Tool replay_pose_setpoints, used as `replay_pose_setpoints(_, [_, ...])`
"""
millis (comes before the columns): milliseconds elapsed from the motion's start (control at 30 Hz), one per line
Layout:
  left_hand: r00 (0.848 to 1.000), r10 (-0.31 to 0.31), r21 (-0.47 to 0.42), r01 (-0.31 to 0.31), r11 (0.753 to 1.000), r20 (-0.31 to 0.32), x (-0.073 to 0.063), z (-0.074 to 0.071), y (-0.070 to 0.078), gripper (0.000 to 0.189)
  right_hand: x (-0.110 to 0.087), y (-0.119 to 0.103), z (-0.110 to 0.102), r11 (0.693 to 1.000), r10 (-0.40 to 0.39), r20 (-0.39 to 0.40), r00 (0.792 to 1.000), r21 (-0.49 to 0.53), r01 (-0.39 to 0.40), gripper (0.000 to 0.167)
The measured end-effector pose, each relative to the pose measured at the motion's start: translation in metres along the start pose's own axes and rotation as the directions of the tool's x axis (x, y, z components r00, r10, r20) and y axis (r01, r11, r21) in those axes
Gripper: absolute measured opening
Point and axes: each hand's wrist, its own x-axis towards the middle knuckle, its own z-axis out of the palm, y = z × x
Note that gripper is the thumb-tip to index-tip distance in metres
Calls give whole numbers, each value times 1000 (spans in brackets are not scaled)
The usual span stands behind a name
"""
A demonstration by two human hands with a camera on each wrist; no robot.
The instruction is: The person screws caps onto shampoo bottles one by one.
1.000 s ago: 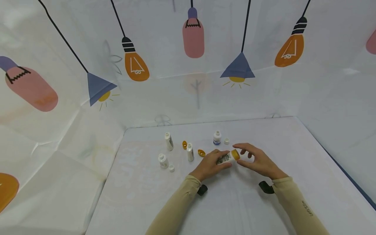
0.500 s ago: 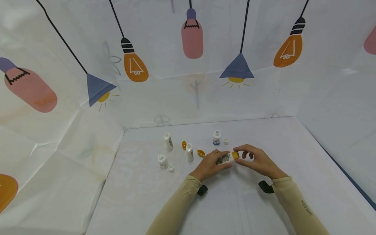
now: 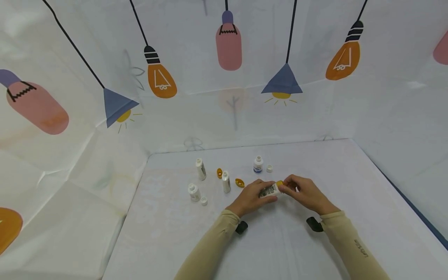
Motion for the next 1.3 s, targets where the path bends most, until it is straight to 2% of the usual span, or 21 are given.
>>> replay_pose_setpoints(300, [1000, -2, 3, 2, 1000, -3, -1, 1, -1, 61, 0, -2, 0, 999, 36, 28, 999, 4, -36, 12])
replay_pose_setpoints(400, [1000, 5, 8, -5, 1000, -4, -1, 0, -1, 60, -1, -3, -3, 999, 40, 37, 999, -17, -39, 27])
replay_pose_setpoints(500, [1000, 12, 16, -11, 1000, -7, -1, 0, -1, 59, -2, -6, -7, 998, 33, 46, 998, -56, -30, 51])
replay_pose_setpoints(567, [1000, 14, 20, -14, 1000, -7, -1, 0, -1, 59, -3, -9, -10, 996, 16, 59, 998, -84, -11, 63])
replay_pose_setpoints(667, [1000, 14, 18, -13, 1000, -9, -1, -1, -1, 59, -3, -12, -13, 991, -37, 84, 996, -125, 47, 72])
replay_pose_setpoints(833, [1000, 9, 4, -9, 1000, -10, -1, -1, -2, 60, -4, -15, -15, 980, -126, 129, 984, -136, 144, 69])
replay_pose_setpoints(967, [1000, 15, 0, -15, 1000, -15, -2, -2, -3, 60, -3, -15, -15, 974, -170, 135, 976, -126, 187, 68])
replay_pose_setpoints(1300, [999, 51, -3, -51, 999, -16, -2, 0, -3, 58, -2, -15, -15, 965, -203, 108, 973, -146, 218, 52])
